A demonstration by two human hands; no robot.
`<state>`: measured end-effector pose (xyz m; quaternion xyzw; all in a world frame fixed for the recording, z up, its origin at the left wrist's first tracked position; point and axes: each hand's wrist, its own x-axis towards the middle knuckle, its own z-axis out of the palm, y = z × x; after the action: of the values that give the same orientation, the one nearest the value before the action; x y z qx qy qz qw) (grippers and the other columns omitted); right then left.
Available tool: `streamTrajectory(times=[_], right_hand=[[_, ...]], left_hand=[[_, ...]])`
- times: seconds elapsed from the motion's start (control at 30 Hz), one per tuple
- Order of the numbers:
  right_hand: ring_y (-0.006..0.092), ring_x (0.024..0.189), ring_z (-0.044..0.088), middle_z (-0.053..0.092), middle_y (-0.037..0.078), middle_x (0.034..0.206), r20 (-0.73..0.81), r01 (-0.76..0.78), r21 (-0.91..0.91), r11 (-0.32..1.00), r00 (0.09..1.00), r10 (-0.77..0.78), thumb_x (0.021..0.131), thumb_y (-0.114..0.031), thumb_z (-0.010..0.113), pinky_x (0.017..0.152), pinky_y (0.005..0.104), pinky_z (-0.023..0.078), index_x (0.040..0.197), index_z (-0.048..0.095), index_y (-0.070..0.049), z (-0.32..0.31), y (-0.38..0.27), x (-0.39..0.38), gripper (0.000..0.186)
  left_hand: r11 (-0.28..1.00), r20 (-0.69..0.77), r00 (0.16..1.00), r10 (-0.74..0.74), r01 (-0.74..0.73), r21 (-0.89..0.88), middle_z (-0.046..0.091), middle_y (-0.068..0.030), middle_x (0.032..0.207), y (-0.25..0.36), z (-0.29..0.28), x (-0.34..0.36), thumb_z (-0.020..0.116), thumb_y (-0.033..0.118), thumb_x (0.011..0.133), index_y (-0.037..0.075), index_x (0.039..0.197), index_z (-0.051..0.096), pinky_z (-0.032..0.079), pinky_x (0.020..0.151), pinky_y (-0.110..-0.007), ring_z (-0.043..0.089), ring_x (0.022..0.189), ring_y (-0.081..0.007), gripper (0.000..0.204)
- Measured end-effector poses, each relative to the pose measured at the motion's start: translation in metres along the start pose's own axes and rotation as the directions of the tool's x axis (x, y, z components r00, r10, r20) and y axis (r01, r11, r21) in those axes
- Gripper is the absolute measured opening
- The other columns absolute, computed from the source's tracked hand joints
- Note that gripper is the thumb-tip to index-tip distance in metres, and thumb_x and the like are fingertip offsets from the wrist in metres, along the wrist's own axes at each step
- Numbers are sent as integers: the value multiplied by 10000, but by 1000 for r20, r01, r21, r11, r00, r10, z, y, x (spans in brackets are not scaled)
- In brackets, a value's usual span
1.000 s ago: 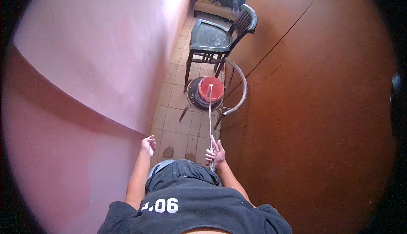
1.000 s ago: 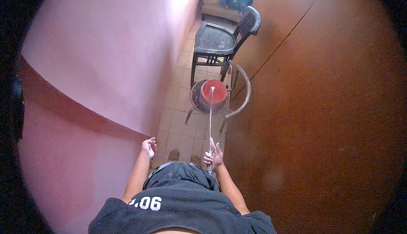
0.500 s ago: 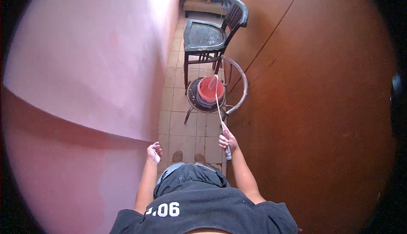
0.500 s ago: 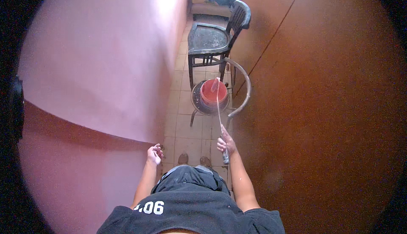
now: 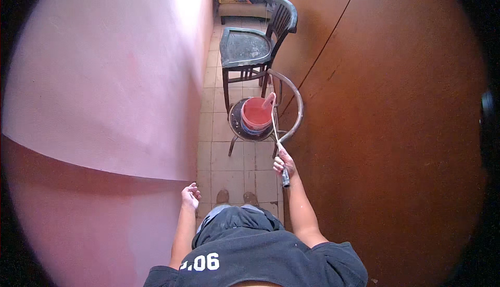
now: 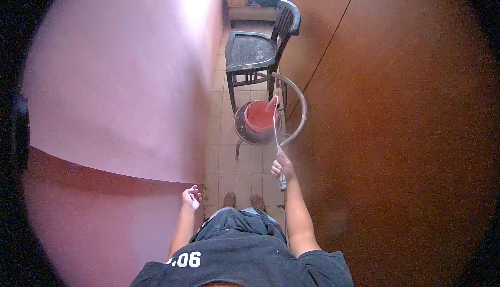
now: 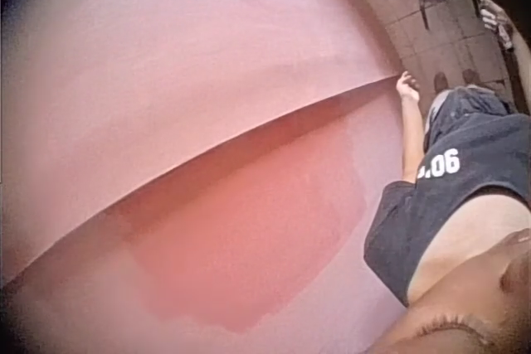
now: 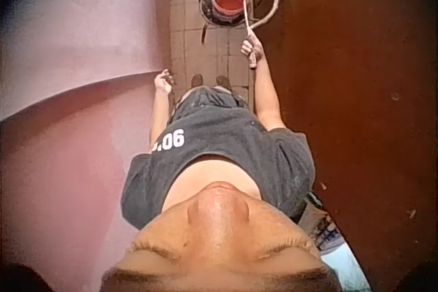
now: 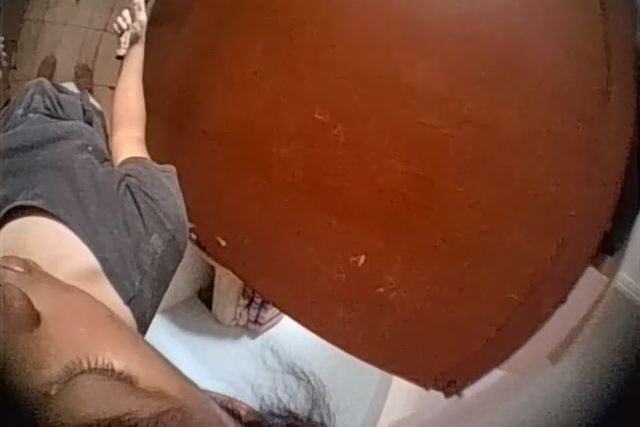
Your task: Apply pink paint to an interior wall using a roller.
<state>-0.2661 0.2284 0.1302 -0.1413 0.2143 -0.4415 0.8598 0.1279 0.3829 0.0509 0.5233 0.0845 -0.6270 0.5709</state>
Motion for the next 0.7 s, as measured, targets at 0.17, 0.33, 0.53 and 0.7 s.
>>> streamTrajectory(times=[0.17, 0.33, 0.53, 0.7], right_hand=[[140, 352, 381, 359, 3, 468, -3, 47, -69, 997, 999, -47, 954, -291, 477, 344, 302, 359, 1453, 112, -319, 30, -7, 2, 619], [126, 324, 336, 301, -1, 468, -39, 152, -468, 871, 981, -192, 926, -125, 509, 321, 289, 349, 1463, 132, -253, 104, -12, -25, 669], [89, 363, 392, 458, 14, 554, 188, 368, -692, 621, 922, -338, 877, -160, 609, 338, 253, 371, 1470, 156, -138, 201, 6, -47, 746], [81, 386, 424, 526, 38, 607, 392, 457, -760, 461, 889, -235, 896, -198, 585, 363, 241, 368, 1467, 152, -95, 243, 19, -40, 725]], left_hand=[[1000, 18, 1000, 9, -9, 19, 520, 19, 705, 3, -10, 5, 502, 163, 715, 120, 1019, 560, 399, 548, -316, 501, 622, -143, 313], [999, -22, 999, 37, -36, 26, 538, 12, 697, 14, 11, -20, 522, 142, 712, 117, 975, 584, 399, 485, -305, 509, 556, -135, 272], [969, 6, 984, 177, -175, 174, 580, 1, 765, 17, 29, -81, 487, 218, 827, 114, 999, 613, 444, 546, -274, 535, 613, -102, 237], [873, 57, 949, 310, -308, 378, 603, 15, 856, 19, 37, -136, 437, 247, 876, 117, 1020, 614, 432, 617, -247, 544, 725, -86, 262]])
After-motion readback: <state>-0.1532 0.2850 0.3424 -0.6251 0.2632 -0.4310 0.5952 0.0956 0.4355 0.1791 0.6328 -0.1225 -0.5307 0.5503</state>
